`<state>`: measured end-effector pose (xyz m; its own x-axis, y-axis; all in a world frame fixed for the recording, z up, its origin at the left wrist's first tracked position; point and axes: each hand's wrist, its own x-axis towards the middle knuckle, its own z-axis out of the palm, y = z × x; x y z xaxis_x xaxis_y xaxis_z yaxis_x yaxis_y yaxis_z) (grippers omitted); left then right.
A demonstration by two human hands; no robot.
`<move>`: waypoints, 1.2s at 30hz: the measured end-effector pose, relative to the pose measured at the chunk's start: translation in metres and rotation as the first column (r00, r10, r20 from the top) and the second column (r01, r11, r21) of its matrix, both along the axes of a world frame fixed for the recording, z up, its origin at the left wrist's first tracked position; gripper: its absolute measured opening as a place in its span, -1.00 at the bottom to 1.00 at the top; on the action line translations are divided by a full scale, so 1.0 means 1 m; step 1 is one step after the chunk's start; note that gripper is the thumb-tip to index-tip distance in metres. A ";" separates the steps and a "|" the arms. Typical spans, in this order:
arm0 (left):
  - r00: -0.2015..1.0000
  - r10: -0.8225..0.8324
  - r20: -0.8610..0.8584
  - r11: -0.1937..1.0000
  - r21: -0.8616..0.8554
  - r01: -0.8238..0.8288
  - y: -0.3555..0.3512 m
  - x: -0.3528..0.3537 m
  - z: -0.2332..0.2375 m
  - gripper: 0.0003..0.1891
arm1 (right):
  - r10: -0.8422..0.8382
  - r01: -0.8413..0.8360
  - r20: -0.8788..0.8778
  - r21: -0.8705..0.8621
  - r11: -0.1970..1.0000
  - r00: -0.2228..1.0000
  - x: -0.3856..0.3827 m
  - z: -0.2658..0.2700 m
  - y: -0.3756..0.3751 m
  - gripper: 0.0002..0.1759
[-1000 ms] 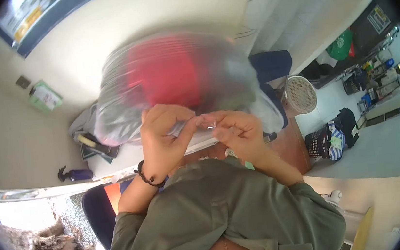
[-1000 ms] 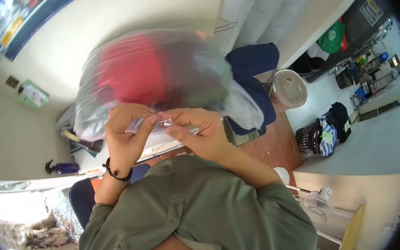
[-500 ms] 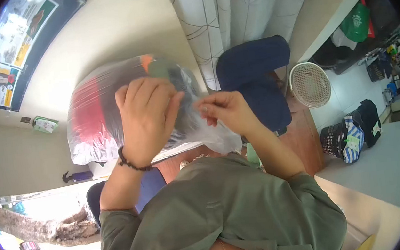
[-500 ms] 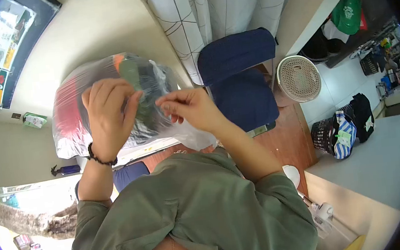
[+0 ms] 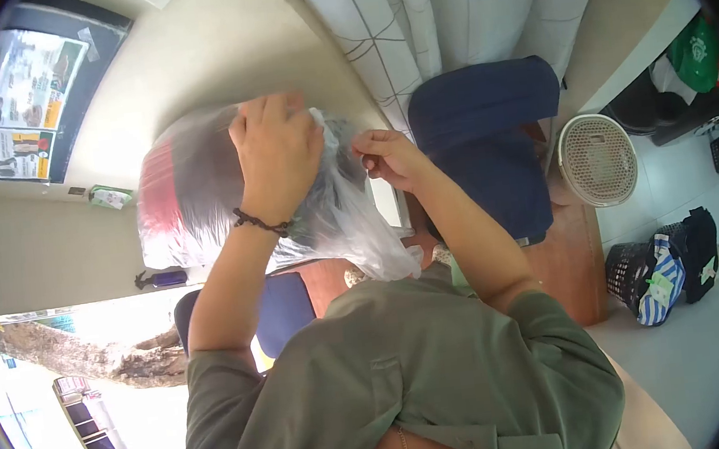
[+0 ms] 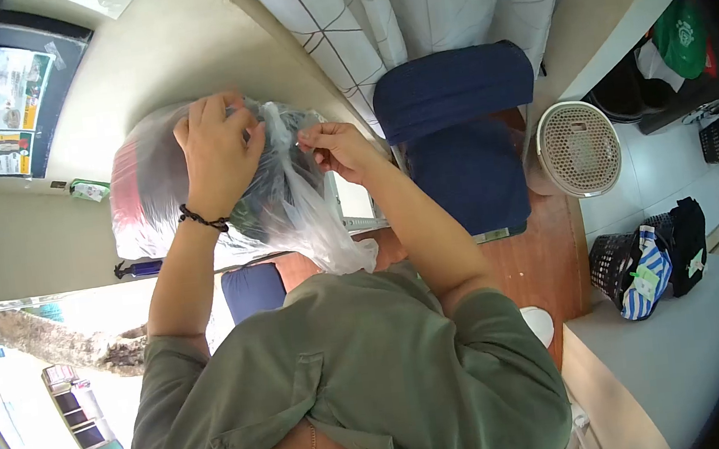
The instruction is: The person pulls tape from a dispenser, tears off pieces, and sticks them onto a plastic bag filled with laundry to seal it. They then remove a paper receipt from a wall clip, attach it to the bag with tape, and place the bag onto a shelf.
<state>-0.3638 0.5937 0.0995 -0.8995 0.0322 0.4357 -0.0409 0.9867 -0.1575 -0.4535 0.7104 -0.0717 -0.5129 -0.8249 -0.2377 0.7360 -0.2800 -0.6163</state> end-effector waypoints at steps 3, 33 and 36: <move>0.999 0.044 0.016 0.998 -0.052 -0.043 -0.003 0.001 -0.019 -0.91 | 0.074 -0.074 0.008 0.009 0.997 0.997 -0.007 -0.022 -0.011 -0.83; 0.951 0.307 0.016 0.941 -0.155 -0.301 -0.017 -0.007 -0.029 -0.62 | -0.331 0.687 -0.918 -0.096 0.720 0.218 -0.023 -0.026 -0.066 -0.67; 0.945 0.326 0.033 0.935 -0.155 -0.318 -0.014 -0.007 -0.030 -0.62 | -0.243 0.539 -0.908 -0.022 0.842 0.342 -0.032 -0.025 -0.071 -0.67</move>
<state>-0.3711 0.5795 0.0696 -0.8955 -0.2039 0.3956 -0.3392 0.8881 -0.3102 -0.4860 0.6391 -0.0970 -0.8031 -0.4553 0.3842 -0.3733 -0.1180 -0.9202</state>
